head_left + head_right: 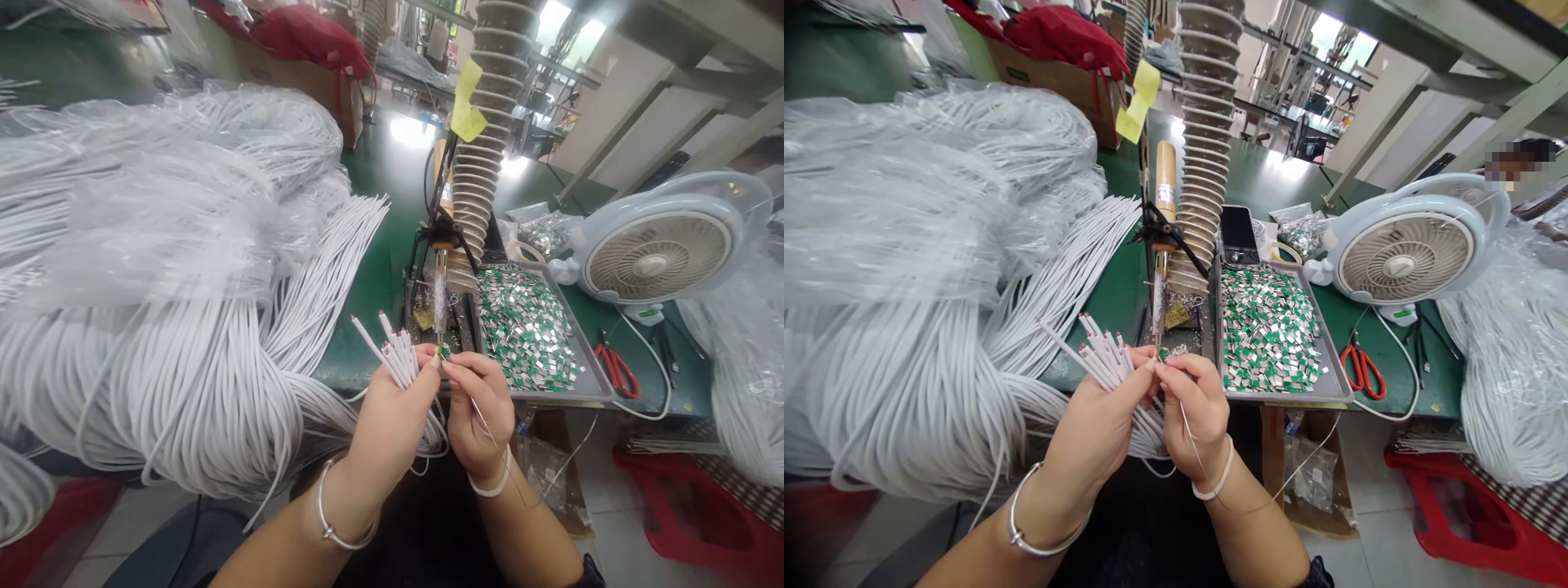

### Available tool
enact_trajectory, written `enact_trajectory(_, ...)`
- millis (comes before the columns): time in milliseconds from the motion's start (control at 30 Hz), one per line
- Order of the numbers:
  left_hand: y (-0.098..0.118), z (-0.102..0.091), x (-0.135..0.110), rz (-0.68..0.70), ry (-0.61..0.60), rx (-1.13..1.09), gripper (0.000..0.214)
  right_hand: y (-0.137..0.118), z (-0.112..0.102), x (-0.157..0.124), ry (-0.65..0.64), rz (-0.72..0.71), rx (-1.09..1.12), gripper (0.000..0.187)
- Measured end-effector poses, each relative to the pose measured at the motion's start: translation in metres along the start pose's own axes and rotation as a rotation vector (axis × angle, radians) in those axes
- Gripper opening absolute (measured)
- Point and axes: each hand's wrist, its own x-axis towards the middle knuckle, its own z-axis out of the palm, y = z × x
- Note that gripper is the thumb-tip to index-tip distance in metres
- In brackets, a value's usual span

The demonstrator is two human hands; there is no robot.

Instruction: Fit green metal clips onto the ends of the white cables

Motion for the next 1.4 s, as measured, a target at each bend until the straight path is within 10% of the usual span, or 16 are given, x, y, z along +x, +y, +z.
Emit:
enact_trajectory(533,-0.012,-0.005,0.001,-0.019,-0.029,0.014,0.009,-0.002,-0.002,-0.008,-0.018,0.036,0.083,0.037)
enact_trajectory(867,-0.010,-0.018,-0.002,0.015,-0.178,0.071,0.013,-0.006,-0.006,-0.007,-0.122,0.351,0.073,0.017)
enact_trajectory(1400,-0.002,-0.027,0.000,-0.027,-0.272,0.177,0.013,-0.001,0.000,-0.004,-0.113,0.159,0.079,0.027)
